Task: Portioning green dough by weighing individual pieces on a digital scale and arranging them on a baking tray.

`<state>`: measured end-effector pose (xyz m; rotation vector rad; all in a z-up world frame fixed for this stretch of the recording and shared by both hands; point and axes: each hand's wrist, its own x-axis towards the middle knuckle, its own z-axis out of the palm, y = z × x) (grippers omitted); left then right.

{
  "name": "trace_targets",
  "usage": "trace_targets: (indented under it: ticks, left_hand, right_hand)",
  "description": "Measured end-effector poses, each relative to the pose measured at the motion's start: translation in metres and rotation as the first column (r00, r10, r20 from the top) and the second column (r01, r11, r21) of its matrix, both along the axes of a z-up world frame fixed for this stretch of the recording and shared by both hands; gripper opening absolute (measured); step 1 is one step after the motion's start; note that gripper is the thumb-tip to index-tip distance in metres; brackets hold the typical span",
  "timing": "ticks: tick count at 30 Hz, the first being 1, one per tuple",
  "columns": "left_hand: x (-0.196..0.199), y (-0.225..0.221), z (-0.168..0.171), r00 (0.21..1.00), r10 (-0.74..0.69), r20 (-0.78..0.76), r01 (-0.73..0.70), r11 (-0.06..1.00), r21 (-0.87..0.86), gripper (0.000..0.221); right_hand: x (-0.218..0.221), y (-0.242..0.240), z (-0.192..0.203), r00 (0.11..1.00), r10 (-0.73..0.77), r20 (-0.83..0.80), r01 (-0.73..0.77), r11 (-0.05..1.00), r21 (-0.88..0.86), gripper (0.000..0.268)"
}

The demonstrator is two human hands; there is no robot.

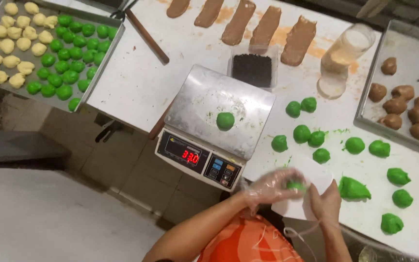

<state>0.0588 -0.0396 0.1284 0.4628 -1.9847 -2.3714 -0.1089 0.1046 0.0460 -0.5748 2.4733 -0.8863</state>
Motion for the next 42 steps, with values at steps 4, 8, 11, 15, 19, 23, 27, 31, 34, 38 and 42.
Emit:
trace_targets:
  ticks: [4, 8, 11, 15, 19, 23, 27, 31, 34, 38, 42]
  left_hand:
    - [0.013, -0.069, 0.066, 0.951, 0.288, -0.112, -0.309, 0.895, -0.321, 0.039]
    - [0.054, -0.116, 0.03, 0.953, 0.303, -0.01, -0.222, 0.673, -0.705, 0.043]
    - [0.071, -0.156, -0.013, 0.942, 0.328, 0.063, 0.042, 0.071, -0.997, 0.042]
    - [0.047, -0.082, 0.021, 0.918, 0.268, 0.294, 0.05, 0.657, -0.753, 0.049]
    - [-0.042, 0.007, -0.073, 0.978, 0.098, 0.186, 0.036, 0.793, -0.609, 0.049]
    - [-0.082, 0.028, -0.085, 0.976, 0.16, 0.148, 0.029, 0.578, -0.816, 0.027]
    - [-0.082, 0.036, -0.115, 0.978, 0.162, 0.129, 0.057, 0.387, -0.92, 0.036]
    - [-0.065, 0.035, -0.101, 0.999, 0.026, 0.026, 0.021, 0.202, -0.979, 0.035]
    - [-0.062, 0.039, -0.096, 0.978, 0.01, 0.21, 0.209, 0.076, -0.975, 0.033]
    - [-0.097, 0.033, -0.021, 0.925, -0.176, 0.336, 0.163, 0.984, 0.067, 0.057]
    - [-0.185, 0.051, 0.04, 0.993, -0.108, 0.039, 0.114, 0.972, -0.206, 0.07]
  right_hand:
    - [0.001, -0.003, 0.01, 0.992, 0.12, -0.046, -0.115, 0.989, 0.095, 0.06]
    - [0.017, 0.005, 0.045, 0.894, 0.447, -0.043, -0.369, 0.786, 0.497, 0.058]
    - [0.045, 0.029, 0.042, 0.84, 0.529, -0.121, -0.359, 0.708, 0.609, 0.047]
    - [0.04, 0.047, 0.07, 0.841, 0.54, -0.019, -0.432, 0.693, 0.576, 0.05]
    - [0.015, 0.047, 0.076, 0.979, 0.2, 0.039, -0.199, 0.896, 0.397, 0.052]
    - [0.016, 0.042, 0.038, 0.987, -0.133, 0.095, 0.118, 0.982, 0.145, 0.043]
    - [0.02, 0.026, 0.04, 0.967, -0.23, 0.111, 0.235, 0.971, -0.035, 0.044]
    - [0.007, 0.025, 0.04, 0.954, -0.225, 0.198, 0.251, 0.961, -0.115, 0.045]
    - [0.002, 0.025, 0.036, 0.944, -0.225, 0.241, 0.263, 0.955, -0.136, 0.048]
    - [-0.021, 0.04, 0.072, 0.951, -0.242, 0.193, 0.251, 0.968, -0.022, 0.059]
    - [-0.073, 0.132, 0.081, 0.882, -0.467, 0.062, 0.471, 0.877, -0.093, 0.052]
